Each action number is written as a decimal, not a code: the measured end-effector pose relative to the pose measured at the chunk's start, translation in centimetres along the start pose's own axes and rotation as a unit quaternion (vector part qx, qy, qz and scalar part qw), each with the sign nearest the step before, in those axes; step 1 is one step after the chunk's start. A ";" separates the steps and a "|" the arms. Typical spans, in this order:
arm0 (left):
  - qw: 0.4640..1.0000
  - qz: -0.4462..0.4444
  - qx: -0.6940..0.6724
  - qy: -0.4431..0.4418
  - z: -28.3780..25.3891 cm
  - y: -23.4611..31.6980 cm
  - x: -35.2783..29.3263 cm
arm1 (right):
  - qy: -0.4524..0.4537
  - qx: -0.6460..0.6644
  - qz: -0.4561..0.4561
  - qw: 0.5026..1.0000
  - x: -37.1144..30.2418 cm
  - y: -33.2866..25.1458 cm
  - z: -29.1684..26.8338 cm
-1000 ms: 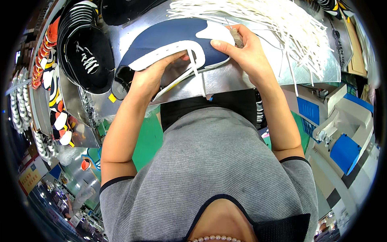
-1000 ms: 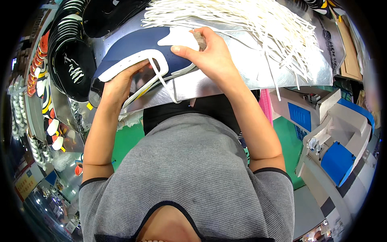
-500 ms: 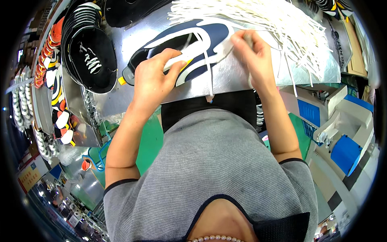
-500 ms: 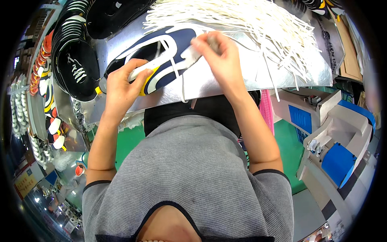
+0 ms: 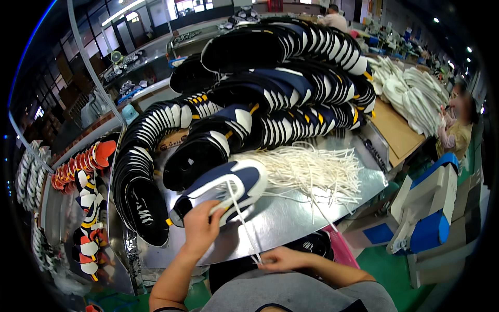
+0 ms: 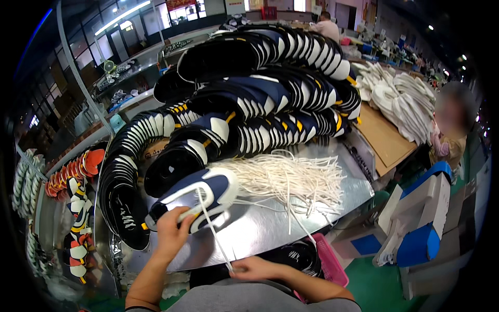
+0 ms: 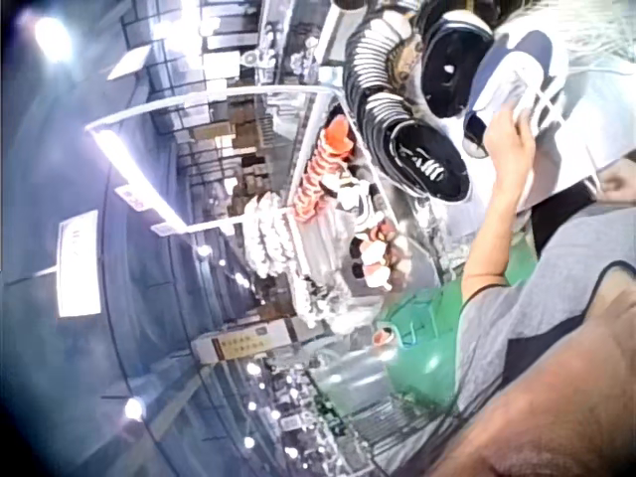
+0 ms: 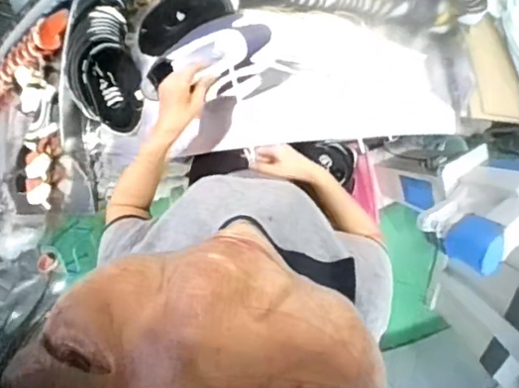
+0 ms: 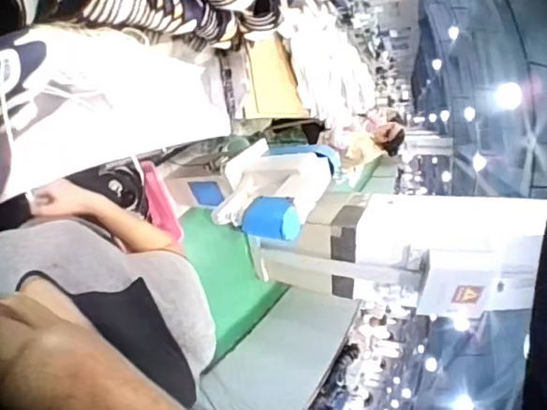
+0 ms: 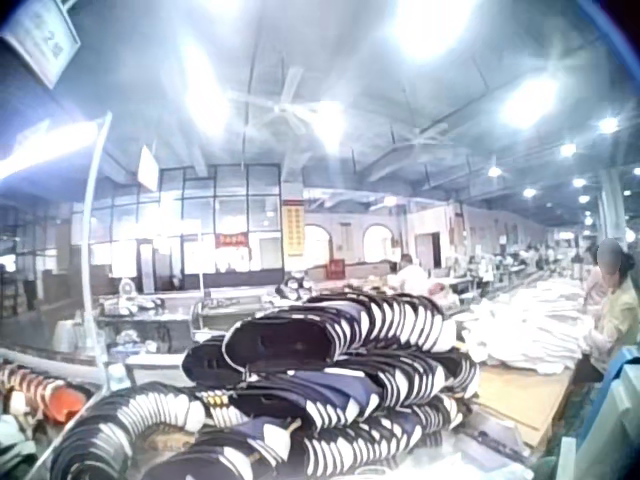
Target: The person threads white laces through the eyelets of blue and yellow sneakers, using a small metal hook tool to pull the laces through the holes.
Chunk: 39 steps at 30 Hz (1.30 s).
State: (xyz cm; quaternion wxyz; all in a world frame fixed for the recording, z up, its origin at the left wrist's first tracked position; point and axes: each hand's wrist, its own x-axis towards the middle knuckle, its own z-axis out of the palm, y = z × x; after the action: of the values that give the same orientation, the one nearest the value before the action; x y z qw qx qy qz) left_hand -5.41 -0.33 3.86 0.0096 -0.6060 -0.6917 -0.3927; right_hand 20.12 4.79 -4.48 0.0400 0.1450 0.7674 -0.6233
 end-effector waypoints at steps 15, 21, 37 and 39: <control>0.952 -0.122 -0.009 -0.282 2.9 -1.3 -4.8 | 0.361 0.189 -0.103 0.907 0.0 -2.5 -3.2; 0.958 -0.044 0.029 -0.282 2.2 -0.2 -3.4 | 0.370 0.024 -0.099 0.923 5.0 -1.5 -5.0; 0.927 -0.173 0.054 -0.328 7.5 0.2 -0.9 | 0.414 0.123 -0.039 0.901 2.5 0.6 -3.4; 0.933 -0.167 0.034 -0.317 7.5 0.1 -1.1 | 0.377 0.054 -0.059 0.923 2.0 1.5 -2.0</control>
State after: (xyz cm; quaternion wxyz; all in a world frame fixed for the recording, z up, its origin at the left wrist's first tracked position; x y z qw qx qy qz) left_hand -1.59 2.91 -1.82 -0.2551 -0.5738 -0.7632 -0.1524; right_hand 18.89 7.30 -5.92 -0.2971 0.3256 0.6979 -0.5645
